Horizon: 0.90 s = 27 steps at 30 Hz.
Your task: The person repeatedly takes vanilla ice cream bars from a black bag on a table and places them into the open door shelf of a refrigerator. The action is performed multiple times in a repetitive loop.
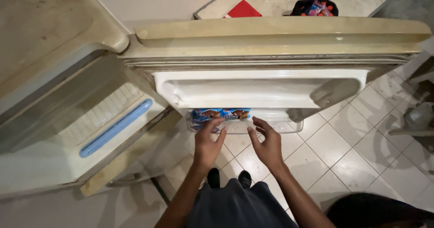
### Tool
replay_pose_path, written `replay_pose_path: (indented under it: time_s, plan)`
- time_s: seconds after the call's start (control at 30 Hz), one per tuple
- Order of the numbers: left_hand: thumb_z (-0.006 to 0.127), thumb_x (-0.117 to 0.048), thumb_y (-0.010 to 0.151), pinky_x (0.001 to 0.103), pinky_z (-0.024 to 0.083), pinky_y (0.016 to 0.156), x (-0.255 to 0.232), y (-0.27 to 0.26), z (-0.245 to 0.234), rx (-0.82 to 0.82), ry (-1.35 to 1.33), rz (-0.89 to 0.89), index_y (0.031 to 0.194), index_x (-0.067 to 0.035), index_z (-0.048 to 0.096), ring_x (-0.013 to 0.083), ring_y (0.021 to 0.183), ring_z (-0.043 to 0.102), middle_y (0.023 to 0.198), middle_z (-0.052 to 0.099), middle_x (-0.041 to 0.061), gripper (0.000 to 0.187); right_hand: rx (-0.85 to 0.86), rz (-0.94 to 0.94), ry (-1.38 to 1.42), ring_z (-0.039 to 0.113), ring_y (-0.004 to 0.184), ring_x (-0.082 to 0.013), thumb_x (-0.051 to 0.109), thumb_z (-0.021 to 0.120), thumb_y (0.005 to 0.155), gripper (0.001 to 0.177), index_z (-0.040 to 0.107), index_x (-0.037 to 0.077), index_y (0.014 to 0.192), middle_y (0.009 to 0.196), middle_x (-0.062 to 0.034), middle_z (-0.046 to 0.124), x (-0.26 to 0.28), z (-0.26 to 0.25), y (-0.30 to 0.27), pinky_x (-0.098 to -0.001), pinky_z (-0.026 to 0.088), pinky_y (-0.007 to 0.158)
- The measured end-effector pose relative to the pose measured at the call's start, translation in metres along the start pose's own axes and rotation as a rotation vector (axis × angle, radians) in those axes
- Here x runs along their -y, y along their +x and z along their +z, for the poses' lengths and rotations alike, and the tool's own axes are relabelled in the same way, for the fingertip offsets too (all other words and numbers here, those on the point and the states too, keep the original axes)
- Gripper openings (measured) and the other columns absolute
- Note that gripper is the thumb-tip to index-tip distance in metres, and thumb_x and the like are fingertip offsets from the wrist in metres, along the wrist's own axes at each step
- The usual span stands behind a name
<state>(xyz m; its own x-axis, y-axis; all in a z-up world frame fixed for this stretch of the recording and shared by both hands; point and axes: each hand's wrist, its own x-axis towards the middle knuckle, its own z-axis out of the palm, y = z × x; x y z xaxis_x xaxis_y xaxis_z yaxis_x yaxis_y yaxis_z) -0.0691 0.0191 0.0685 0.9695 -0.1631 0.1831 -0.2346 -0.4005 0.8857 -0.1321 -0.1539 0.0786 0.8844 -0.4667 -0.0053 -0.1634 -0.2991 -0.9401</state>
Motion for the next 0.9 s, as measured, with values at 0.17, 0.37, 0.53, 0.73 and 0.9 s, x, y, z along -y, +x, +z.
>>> replay_pose_path:
  time_s: [0.17,0.37,0.53,0.73,0.9]
  plan:
    - [0.081,-0.005,0.085,0.036,0.063,0.087,-0.023,-0.023,-0.011,-0.031,-0.147,0.025,0.118,-0.011,0.073,0.0306,0.103,0.076,0.113,0.08,0.012,0.034,-0.025,-0.026,0.168,0.066,0.12,-0.0458,0.003,0.069,0.095,0.037,0.065,-0.009,0.129,0.125,-0.0301,0.07,0.014,-0.006,-0.029,-0.0532,0.057,0.101]
    - [0.076,-0.001,0.087,0.036,0.06,0.095,-0.043,-0.043,-0.026,0.012,-0.219,0.046,0.121,-0.002,0.067,0.0275,0.112,0.073,0.125,0.076,0.014,0.035,0.023,0.011,0.26,0.067,0.124,-0.0326,0.003,0.063,0.095,0.042,0.06,-0.005,0.136,0.132,-0.0215,0.07,0.023,-0.016,-0.05,-0.0432,0.055,0.104]
    - [0.073,0.0,0.089,0.034,0.059,0.098,-0.044,-0.047,-0.032,0.046,-0.221,0.07,0.127,0.0,0.063,0.0219,0.111,0.074,0.126,0.074,0.011,0.04,0.064,0.028,0.269,0.068,0.125,-0.0243,0.006,0.062,0.095,0.045,0.057,-0.004,0.138,0.134,-0.0174,0.069,0.026,-0.016,-0.059,-0.0351,0.055,0.106]
    - [0.072,0.0,0.09,0.033,0.057,0.1,-0.043,-0.047,-0.04,0.096,-0.236,0.044,0.127,-0.002,0.063,0.0202,0.115,0.073,0.128,0.074,0.009,0.039,0.015,0.033,0.305,0.067,0.125,-0.0237,0.007,0.062,0.095,0.043,0.059,-0.004,0.137,0.134,-0.0168,0.069,0.03,-0.009,-0.072,-0.0345,0.053,0.106]
    - [0.07,-0.004,0.09,0.032,0.055,0.1,-0.04,-0.047,-0.047,0.191,-0.244,-0.06,0.126,-0.005,0.066,0.0178,0.115,0.073,0.127,0.075,0.005,0.036,-0.041,0.057,0.305,0.067,0.125,-0.0231,0.008,0.063,0.095,0.043,0.06,-0.002,0.136,0.133,-0.0154,0.07,0.033,0.0,-0.084,-0.0343,0.053,0.106]
